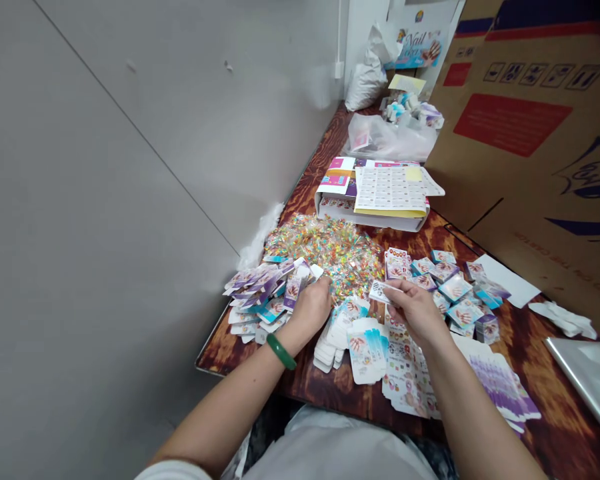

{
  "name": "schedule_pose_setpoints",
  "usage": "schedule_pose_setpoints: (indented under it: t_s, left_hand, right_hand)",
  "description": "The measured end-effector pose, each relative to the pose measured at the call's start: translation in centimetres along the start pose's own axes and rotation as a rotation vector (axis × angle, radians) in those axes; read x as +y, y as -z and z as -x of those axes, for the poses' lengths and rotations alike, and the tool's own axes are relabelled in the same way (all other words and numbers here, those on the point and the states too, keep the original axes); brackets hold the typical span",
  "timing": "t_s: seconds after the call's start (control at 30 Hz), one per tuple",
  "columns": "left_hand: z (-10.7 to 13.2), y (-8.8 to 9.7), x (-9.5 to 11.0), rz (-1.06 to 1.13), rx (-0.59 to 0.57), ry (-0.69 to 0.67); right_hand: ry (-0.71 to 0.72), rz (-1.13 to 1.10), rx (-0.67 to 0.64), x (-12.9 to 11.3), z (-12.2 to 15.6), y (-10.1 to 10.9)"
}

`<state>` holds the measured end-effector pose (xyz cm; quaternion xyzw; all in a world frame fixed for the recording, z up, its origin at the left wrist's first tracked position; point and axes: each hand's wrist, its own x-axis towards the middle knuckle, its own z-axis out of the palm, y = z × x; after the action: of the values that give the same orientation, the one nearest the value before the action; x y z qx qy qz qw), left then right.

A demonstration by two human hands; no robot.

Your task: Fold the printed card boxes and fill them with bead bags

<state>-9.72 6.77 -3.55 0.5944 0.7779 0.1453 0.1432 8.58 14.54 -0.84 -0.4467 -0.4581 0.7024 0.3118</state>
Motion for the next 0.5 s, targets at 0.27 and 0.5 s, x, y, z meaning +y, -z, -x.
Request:
schedule_pose_setpoints:
  t_s: [0.27, 0.5]
  left_hand:
    - [2.3, 0.4, 1.5, 0.141, 0.320, -0.576]
    - [2.0, -0.8, 1.9, 0.101, 0.508, -0.699]
  right_hand:
    - [-0.092, -0.052, -0.162, 1.8, 0.0, -2.9]
    - [-0.036, -0.307, -0.206, 1.4, 0.4, -3.3]
